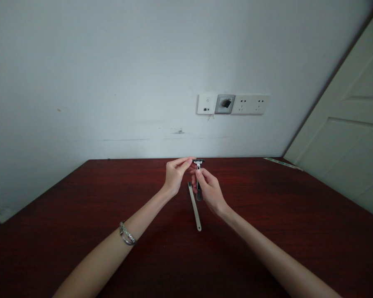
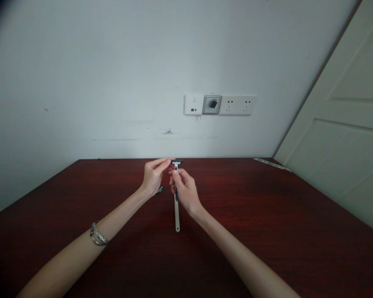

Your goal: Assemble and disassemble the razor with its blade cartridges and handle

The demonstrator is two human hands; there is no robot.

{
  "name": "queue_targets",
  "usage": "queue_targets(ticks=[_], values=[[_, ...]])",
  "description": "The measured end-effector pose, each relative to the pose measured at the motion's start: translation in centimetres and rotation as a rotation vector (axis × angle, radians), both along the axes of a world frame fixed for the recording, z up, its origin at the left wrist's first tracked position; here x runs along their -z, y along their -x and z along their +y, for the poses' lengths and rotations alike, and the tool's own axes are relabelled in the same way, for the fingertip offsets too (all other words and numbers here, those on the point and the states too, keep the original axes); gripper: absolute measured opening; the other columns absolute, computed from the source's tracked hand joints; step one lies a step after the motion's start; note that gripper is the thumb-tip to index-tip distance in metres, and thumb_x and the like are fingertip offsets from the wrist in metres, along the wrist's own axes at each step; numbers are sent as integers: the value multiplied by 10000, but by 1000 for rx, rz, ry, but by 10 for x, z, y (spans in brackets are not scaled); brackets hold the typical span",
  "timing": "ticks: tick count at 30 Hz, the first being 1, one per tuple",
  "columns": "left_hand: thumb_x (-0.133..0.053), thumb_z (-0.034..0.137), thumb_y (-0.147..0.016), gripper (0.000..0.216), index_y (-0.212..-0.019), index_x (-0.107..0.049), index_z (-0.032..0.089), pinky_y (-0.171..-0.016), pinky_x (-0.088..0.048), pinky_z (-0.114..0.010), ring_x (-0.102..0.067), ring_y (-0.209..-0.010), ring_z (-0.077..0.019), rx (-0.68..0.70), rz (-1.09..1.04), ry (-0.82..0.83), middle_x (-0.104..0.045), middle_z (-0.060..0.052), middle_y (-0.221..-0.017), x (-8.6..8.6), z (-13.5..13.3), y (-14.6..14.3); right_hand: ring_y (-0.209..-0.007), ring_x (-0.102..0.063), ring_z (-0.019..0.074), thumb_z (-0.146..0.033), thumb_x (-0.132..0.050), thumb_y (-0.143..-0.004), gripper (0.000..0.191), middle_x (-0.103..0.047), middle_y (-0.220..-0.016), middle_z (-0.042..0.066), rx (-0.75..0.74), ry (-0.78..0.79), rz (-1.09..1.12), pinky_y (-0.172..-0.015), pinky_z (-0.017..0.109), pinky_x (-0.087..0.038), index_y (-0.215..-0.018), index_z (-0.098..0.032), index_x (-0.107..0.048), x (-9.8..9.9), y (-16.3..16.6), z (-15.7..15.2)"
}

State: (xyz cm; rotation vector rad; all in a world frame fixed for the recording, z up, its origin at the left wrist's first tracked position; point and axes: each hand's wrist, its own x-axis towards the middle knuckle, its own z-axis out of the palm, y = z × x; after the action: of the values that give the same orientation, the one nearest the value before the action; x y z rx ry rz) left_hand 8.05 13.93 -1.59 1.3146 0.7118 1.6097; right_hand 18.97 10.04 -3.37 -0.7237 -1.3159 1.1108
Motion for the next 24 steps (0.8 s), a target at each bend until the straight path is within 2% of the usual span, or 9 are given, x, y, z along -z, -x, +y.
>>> queue_targets(ticks=[6, 10, 13, 21, 24], values=[[-682, 315, -678, 301, -911, -712, 127, -557, -493, -265, -644, -667, -187, 15, 11, 74, -707, -90, -792, 0, 1, 1, -477, -426, 71, -408, -553, -803, 235, -499, -629, -57, -49, 10, 13, -428, 197, -341, -900, -206, -480, -4, 0, -2], [-660, 301, -699, 315, -947, -695, 110, -644, -516, -291, -653, -695, -184, 75, -54, 41, -700, -93, -792, 0, 2, 2, -473, -430, 75, -402, -573, -790, 247, -519, -611, -65, -65, 11, 81, -412, 189, -335, -877, -220, -431, -5, -2, 1], [-636, 289, -716, 286, -927, -689, 103, -682, -519, -291, -646, -707, -164, 53, -110, 3, -688, -89, -812, -3, 3, 4, -488, -449, 81, -401, -588, -782, 251, -535, -615, -57, -61, 17, 114, -421, 194, -346, -803, -216, -420, -6, -6, 4], [-602, 322, -710, 275, -843, -671, 92, -603, -526, -278, -619, -650, -151, -100, -53, 30, -666, -85, -755, -2, 13, 12, -638, -529, 119, -459, -596, -755, 280, -590, -736, -7, 153, -7, -27, -579, 234, -421, -818, -187, -610, -5, -18, 15], [-614, 308, -685, 242, -779, -671, 92, -556, -523, -260, -618, -646, -156, -122, 1, 79, -664, -84, -725, 3, 18, 14, -760, -564, 160, -470, -568, -774, 312, -639, -827, 22, 156, -32, -44, -672, 266, -448, -886, -191, -654, -4, -22, 19]])
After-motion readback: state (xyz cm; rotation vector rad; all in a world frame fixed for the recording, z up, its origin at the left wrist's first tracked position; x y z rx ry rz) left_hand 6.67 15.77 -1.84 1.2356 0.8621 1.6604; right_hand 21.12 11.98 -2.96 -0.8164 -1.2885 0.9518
